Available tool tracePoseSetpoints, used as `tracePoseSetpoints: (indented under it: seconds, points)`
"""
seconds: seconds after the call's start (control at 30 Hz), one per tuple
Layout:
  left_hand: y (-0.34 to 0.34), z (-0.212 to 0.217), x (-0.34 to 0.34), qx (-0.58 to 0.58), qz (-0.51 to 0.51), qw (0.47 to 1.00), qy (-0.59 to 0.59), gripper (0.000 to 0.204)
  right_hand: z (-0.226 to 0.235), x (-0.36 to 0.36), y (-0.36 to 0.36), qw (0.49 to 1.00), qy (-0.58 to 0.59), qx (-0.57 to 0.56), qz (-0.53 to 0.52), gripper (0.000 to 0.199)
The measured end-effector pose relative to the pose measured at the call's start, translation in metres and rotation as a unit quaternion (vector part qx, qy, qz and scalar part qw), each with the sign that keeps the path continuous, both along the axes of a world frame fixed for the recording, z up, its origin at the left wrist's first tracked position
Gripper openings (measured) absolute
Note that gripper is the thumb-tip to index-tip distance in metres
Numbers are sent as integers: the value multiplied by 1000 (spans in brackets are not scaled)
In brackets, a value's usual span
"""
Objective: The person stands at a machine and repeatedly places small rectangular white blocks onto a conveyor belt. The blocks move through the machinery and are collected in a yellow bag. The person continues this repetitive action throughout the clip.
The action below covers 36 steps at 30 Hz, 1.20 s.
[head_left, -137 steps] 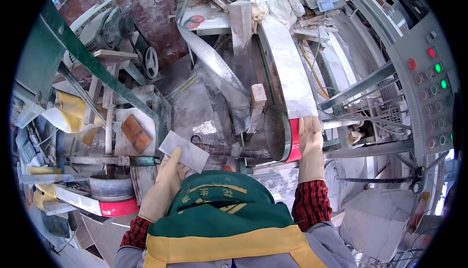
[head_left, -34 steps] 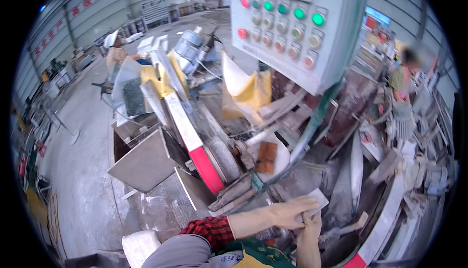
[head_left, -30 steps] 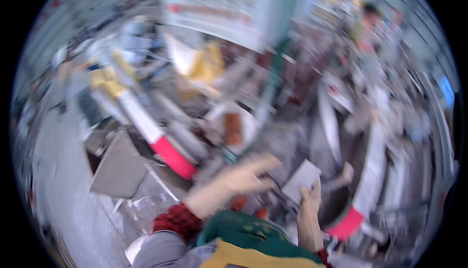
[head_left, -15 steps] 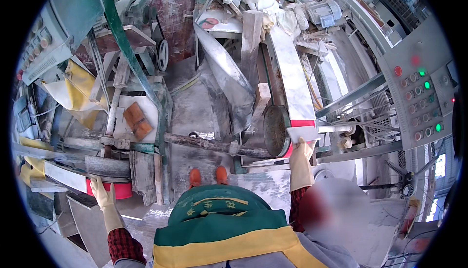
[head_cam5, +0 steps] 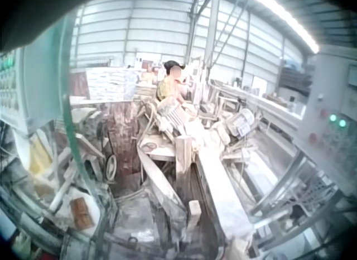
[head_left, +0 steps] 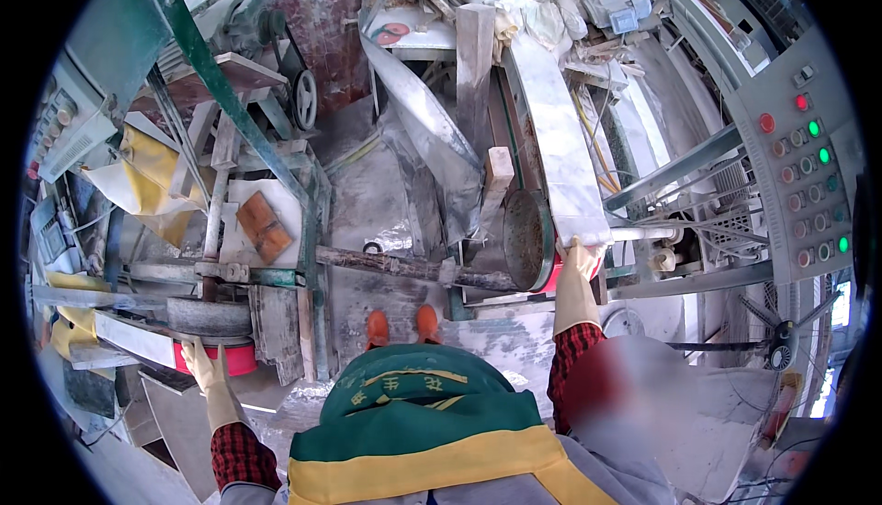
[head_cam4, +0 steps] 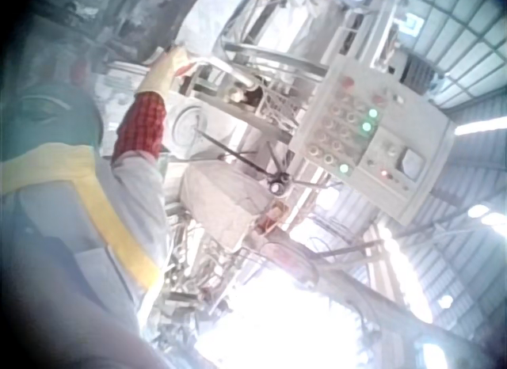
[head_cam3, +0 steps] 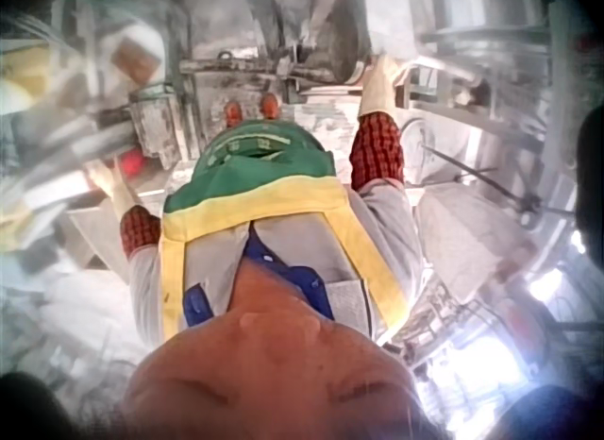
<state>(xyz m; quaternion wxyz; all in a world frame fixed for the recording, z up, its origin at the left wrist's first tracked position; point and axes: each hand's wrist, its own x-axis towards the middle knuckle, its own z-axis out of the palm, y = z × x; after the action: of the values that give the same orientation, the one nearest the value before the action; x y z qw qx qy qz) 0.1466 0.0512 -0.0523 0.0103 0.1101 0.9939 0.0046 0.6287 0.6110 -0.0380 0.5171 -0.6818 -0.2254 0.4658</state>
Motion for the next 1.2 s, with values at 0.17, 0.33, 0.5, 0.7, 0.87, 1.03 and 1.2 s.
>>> tracePoseSetpoints:
  seconds: [0.17, 0.33, 0.5, 0.7, 0.87, 1.03, 1.2]
  points:
    - [-1, -5, 5, 7, 1, 1000, 24, 68, 4, 10, -4, 986, -106, -49, 118, 83]
    - [10, 2, 13, -1, -6, 1000, 24, 66, -33, 30, 12, 955, -240, -78, 158, 77]
    - [31, 16, 28, -7, 12, 1000, 20, 66, -18, 35, 24, 924, -248, -166, 240, 60]
    - [28, 13, 31, 125, 6, 988, 89, 49, -28, 44, 22, 922, -237, -116, 284, 43]
    - [41, 92, 29, 161, 32, 952, 257, 56, 12, -50, -29, 923, -112, 108, 352, 43]
    - [17, 98, -19, 162, 264, 941, 138, 80, 44, -168, -124, 854, -6, 112, 507, 42]
    - [-10, 93, -44, 217, 377, 900, 25, 93, 45, -218, -171, 776, 20, -8, 631, 42]
